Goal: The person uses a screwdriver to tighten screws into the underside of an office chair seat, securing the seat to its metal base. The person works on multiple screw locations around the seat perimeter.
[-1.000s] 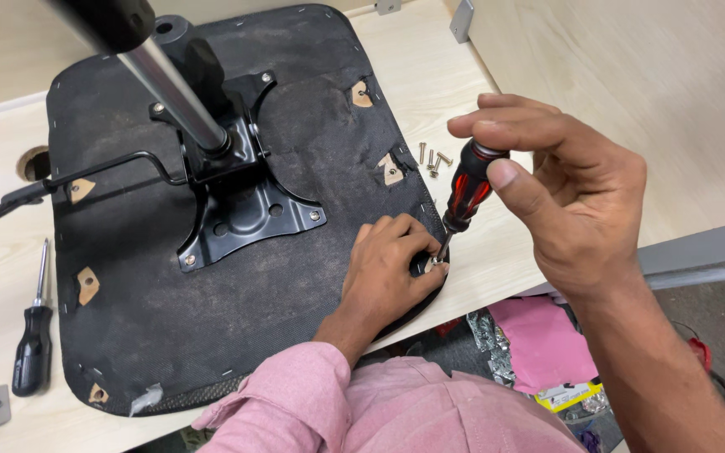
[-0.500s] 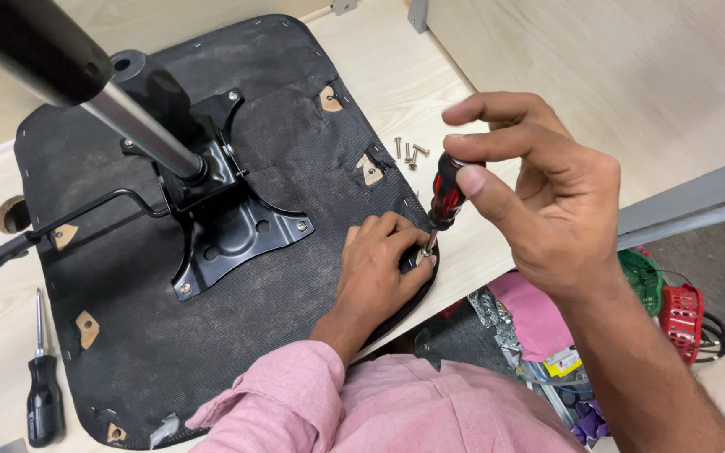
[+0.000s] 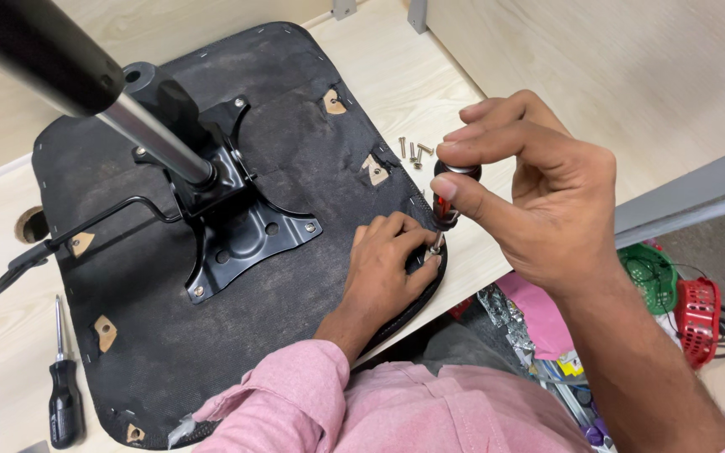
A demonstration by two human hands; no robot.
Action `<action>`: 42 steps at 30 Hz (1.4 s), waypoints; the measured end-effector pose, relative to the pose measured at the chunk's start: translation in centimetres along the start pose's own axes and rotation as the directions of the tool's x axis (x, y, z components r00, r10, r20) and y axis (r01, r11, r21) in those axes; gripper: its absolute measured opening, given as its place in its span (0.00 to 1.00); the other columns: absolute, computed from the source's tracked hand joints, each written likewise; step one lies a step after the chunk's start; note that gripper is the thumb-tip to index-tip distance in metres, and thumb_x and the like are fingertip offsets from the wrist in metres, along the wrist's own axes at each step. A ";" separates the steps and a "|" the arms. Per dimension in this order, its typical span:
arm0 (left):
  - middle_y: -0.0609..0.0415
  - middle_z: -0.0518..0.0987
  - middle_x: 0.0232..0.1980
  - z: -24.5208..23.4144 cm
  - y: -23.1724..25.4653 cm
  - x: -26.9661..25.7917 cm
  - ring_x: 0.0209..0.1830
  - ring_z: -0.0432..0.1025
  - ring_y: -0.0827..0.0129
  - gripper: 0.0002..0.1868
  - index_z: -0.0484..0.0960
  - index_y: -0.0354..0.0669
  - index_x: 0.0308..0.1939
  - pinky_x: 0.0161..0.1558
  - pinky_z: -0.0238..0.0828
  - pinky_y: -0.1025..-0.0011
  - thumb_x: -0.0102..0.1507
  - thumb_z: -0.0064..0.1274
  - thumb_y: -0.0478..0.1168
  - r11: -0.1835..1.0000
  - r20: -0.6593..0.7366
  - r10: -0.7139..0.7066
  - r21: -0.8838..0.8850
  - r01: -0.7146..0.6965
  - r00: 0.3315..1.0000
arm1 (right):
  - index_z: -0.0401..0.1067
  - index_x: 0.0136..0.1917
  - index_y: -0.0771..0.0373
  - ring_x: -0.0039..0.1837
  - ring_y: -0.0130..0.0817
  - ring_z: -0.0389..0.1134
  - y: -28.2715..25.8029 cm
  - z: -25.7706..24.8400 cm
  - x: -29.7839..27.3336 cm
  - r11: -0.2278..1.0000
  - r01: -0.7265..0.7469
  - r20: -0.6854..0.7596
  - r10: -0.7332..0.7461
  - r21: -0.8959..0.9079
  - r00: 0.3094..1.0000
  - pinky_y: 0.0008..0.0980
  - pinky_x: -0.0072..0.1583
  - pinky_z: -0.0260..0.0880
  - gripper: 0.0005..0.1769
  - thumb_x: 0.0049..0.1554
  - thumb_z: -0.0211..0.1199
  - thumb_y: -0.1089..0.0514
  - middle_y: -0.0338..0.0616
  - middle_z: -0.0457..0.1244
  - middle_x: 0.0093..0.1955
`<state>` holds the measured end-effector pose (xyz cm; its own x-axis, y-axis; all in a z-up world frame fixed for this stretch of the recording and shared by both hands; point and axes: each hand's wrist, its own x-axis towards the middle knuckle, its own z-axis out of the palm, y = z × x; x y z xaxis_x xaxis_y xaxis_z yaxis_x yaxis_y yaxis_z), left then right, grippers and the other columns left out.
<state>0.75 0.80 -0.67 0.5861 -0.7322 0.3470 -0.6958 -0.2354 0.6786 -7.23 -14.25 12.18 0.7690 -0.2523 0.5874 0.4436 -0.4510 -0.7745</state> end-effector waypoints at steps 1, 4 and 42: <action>0.59 0.78 0.43 -0.1 0.0 0.0 0.47 0.70 0.64 0.12 0.87 0.47 0.43 0.51 0.60 0.63 0.56 0.62 0.43 1.000 0.001 -0.001 -0.002 0.001 1.000 | 0.76 0.52 0.67 0.63 0.32 0.66 0.0 0.1 0.2 1.000 0.006 0.009 -0.006 0.005 1.000 0.41 0.76 0.62 0.11 0.56 0.73 0.70 0.43 0.68 0.51; 0.59 0.78 0.44 -0.2 0.2 0.1 0.47 0.70 0.64 0.13 0.87 0.47 0.44 0.51 0.60 0.63 0.56 0.62 0.43 1.000 0.006 -0.010 -0.010 0.010 1.000 | 0.77 0.52 0.66 0.62 0.32 0.68 -0.2 0.4 0.7 0.997 -0.050 0.007 0.050 0.060 0.999 0.39 0.73 0.63 0.09 0.58 0.72 0.68 0.44 0.68 0.54; 0.60 0.75 0.37 2.2 4.1 0.2 0.42 0.69 0.64 0.16 0.81 0.48 0.28 0.48 0.60 0.64 0.52 0.70 0.51 0.921 -0.239 -0.299 0.180 0.345 0.924 | 0.74 0.64 0.64 0.69 0.30 0.69 3.1 -3.3 4.7 0.967 0.101 0.440 -0.197 0.232 0.876 0.32 0.73 0.74 0.12 0.67 0.66 0.65 0.44 0.65 0.67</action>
<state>-2.85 -1.68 0.75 0.8488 -0.4534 0.2721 -0.5135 -0.5841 0.6285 -3.77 -19.64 13.29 0.7890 0.2441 0.5639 0.6135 -0.2633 -0.7445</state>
